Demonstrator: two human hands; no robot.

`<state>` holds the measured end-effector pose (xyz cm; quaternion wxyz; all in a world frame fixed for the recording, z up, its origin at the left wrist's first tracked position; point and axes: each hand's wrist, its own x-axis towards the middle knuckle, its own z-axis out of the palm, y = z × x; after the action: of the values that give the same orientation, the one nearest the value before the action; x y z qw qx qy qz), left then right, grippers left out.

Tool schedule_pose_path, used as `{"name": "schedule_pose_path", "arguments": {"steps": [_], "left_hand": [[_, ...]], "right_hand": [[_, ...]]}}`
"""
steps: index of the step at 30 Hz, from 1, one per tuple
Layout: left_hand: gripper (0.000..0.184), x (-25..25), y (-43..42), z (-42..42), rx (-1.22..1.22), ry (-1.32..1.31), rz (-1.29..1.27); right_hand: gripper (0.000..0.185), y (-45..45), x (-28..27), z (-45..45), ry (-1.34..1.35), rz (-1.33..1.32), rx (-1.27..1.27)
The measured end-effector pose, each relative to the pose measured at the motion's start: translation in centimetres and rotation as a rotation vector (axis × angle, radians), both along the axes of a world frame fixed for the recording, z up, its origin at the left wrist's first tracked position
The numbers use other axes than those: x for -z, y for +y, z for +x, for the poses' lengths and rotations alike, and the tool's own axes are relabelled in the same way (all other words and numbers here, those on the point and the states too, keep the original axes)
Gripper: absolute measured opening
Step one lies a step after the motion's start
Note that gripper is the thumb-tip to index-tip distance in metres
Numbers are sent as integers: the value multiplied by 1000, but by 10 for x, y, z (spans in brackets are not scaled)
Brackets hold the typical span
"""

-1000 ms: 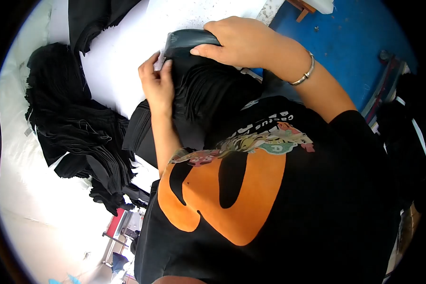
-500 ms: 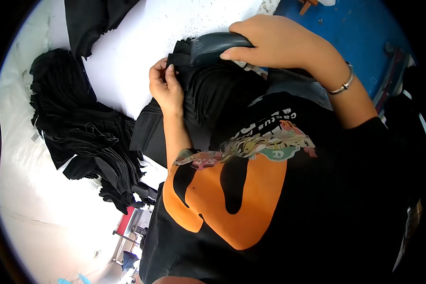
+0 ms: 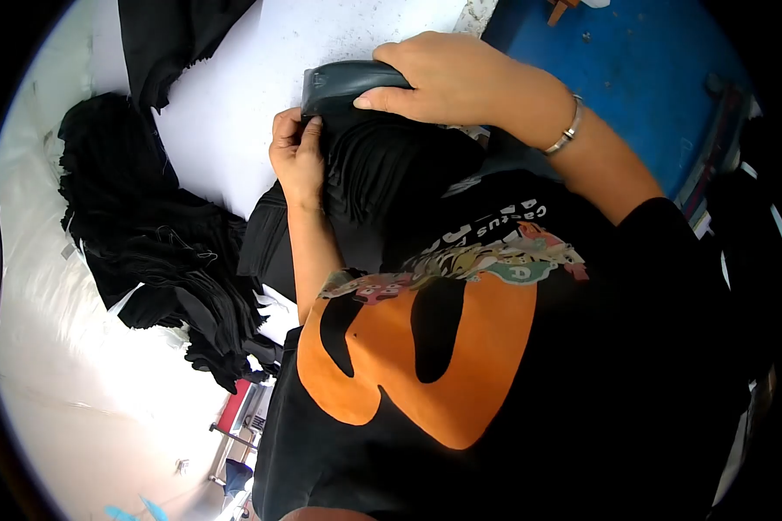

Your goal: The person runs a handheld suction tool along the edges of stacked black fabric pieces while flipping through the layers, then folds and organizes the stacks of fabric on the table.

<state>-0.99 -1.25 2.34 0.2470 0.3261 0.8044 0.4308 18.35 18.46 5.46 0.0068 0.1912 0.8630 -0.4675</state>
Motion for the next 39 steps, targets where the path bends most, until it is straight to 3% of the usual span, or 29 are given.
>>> {"name": "schedule_pose_path", "arguments": {"steps": [2,4,5,6,8,10,15,18,22,26,28,29,32,33,34,37,39], "left_hand": [[14,-16,-2,1,17,51,-62],[15,-42,-13,-10,358,325,4],[17,-45,-15,-13,377,176,26],[11,-43,-16,-20,464,-194,46],[13,-29,-26,-16,112,-428,-184],[17,-14,2,0,41,317,-129],[22,3,12,9,130,476,-119],[23,8,8,11,-19,284,-93],[16,13,1,3,-48,215,-39],[15,10,2,14,-133,-71,5],[16,11,2,10,-95,-144,112],[15,1,-8,3,-107,-259,41],[14,-24,-4,-3,57,-399,-48],[22,-32,6,2,-70,-390,-231],[26,-34,15,8,-171,-255,-361],[28,4,17,6,103,632,-154],[26,12,15,-4,153,519,-167]], "right_hand": [[47,-2,1,8,39,11,18],[46,5,-11,27,153,93,10],[46,10,-24,31,-33,20,-40],[46,12,-30,34,-220,-55,-94],[47,-9,-12,16,-112,19,-5],[47,-19,-4,4,8,109,96],[46,-6,-19,25,-72,78,109],[47,-5,-15,14,-155,73,79],[48,-9,8,-1,61,173,197],[42,8,-5,31,-88,-53,20],[42,3,0,25,66,181,26],[45,-3,1,12,43,87,56],[46,-16,1,2,26,145,146],[45,-13,-8,8,-56,133,97],[45,-12,-12,17,-54,126,89],[47,-5,-26,28,-150,57,22],[47,-16,-12,12,-68,109,100]]}}
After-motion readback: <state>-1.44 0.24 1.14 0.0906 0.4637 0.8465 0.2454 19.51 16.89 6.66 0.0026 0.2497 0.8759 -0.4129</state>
